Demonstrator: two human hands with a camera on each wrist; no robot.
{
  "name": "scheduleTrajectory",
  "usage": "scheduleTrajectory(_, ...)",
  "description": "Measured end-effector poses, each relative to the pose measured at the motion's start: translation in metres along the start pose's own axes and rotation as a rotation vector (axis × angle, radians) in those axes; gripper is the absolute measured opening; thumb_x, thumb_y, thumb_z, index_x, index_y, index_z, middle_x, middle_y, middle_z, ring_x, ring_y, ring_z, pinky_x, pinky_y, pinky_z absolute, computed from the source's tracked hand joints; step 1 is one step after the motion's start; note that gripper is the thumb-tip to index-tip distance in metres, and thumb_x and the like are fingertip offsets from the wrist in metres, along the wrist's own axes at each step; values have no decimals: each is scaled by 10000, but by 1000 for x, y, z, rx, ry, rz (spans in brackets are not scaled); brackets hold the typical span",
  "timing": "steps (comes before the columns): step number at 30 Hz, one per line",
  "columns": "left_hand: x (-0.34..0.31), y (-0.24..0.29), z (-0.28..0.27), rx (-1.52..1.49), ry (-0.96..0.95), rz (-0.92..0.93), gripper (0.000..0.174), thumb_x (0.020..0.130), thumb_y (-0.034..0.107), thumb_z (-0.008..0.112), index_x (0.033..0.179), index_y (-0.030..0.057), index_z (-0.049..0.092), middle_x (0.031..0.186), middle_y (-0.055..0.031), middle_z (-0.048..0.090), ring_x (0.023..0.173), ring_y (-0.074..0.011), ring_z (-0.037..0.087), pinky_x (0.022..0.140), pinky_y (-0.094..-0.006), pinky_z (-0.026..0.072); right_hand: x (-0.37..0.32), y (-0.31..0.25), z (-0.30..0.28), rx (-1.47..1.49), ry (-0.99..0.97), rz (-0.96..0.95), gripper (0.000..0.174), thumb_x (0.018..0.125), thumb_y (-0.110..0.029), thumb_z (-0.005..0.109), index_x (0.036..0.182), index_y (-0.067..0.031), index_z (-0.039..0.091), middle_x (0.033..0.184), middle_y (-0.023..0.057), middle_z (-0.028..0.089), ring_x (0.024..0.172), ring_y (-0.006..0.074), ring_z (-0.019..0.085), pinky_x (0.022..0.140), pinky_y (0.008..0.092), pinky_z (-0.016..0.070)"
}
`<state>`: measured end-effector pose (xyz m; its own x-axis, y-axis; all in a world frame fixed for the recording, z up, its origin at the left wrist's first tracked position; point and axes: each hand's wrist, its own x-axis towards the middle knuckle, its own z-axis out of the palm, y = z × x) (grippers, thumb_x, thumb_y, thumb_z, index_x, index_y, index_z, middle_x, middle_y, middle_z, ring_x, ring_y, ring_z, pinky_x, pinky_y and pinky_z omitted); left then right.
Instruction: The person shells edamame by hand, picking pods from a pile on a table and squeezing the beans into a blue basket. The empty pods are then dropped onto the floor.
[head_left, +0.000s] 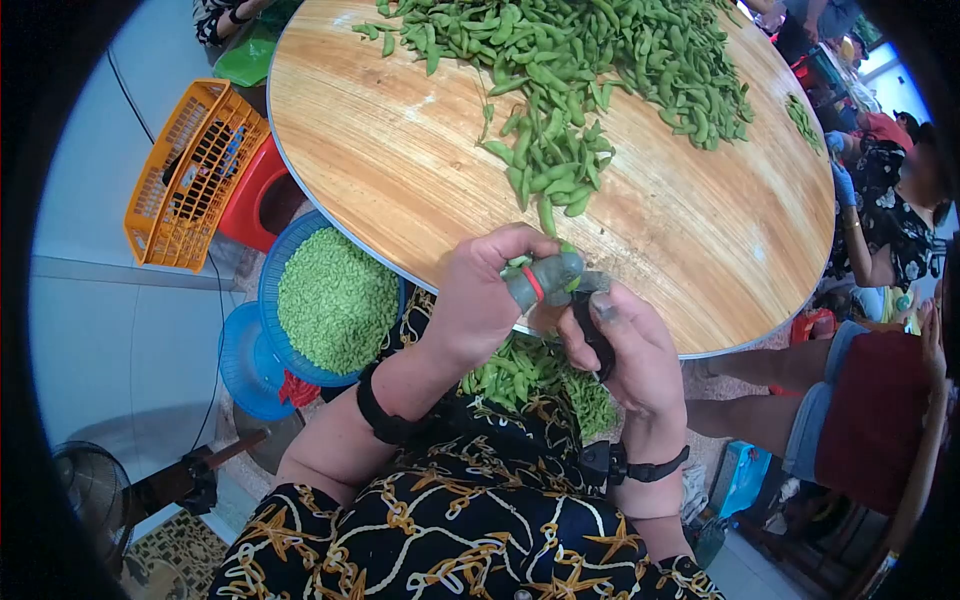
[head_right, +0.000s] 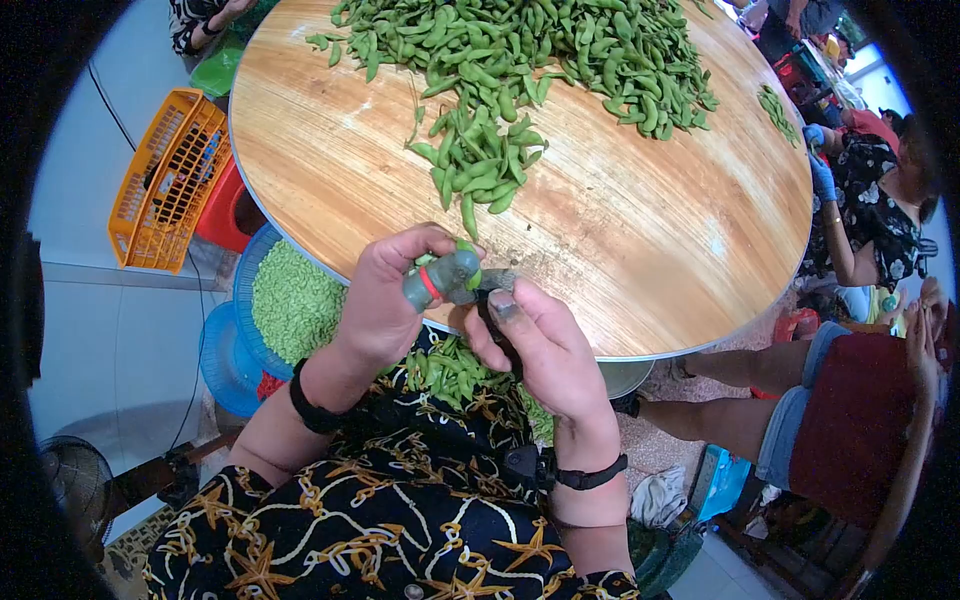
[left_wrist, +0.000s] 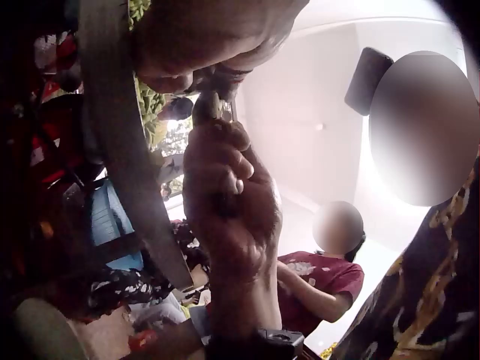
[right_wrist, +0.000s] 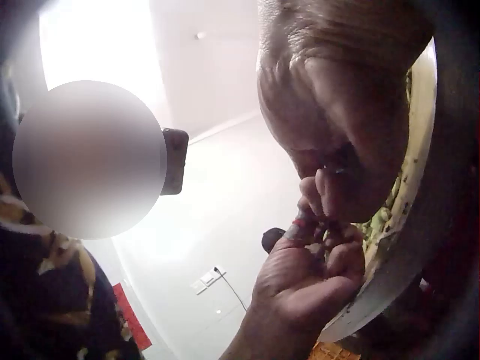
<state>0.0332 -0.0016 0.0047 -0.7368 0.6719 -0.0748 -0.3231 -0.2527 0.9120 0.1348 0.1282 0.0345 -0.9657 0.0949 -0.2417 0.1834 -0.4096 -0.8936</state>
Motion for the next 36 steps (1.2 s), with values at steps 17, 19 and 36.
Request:
scheduleTrajectory(17,-7,12,-8,-316,-387,-164,124,851,144,568,891,29,588,761,31,556,662,-13,477,587,-159,371,-6,5,3,320,-46,128,193,948,-158,438,862,-15,534,613,-22,488,464,21,359,424,174,277)
scheduleTrajectory(19,-8,14,-7,-258,-357,-164,130,824,142,599,880,27,572,778,19,552,692,-34,492,610,-169,386,-5,6,3,411,-126,156,149,929,-132,473,903,-7,549,616,-22,499,466,16,362,417,173,280)
scheduleTrajectory(36,-17,28,-7,448,-67,109,204,765,102,690,929,29,593,833,5,596,740,-51,541,661,-200,447,1,7,5,-265,131,-69,151,912,-139,517,899,0,575,648,-10,546,532,20,431,482,159,343)
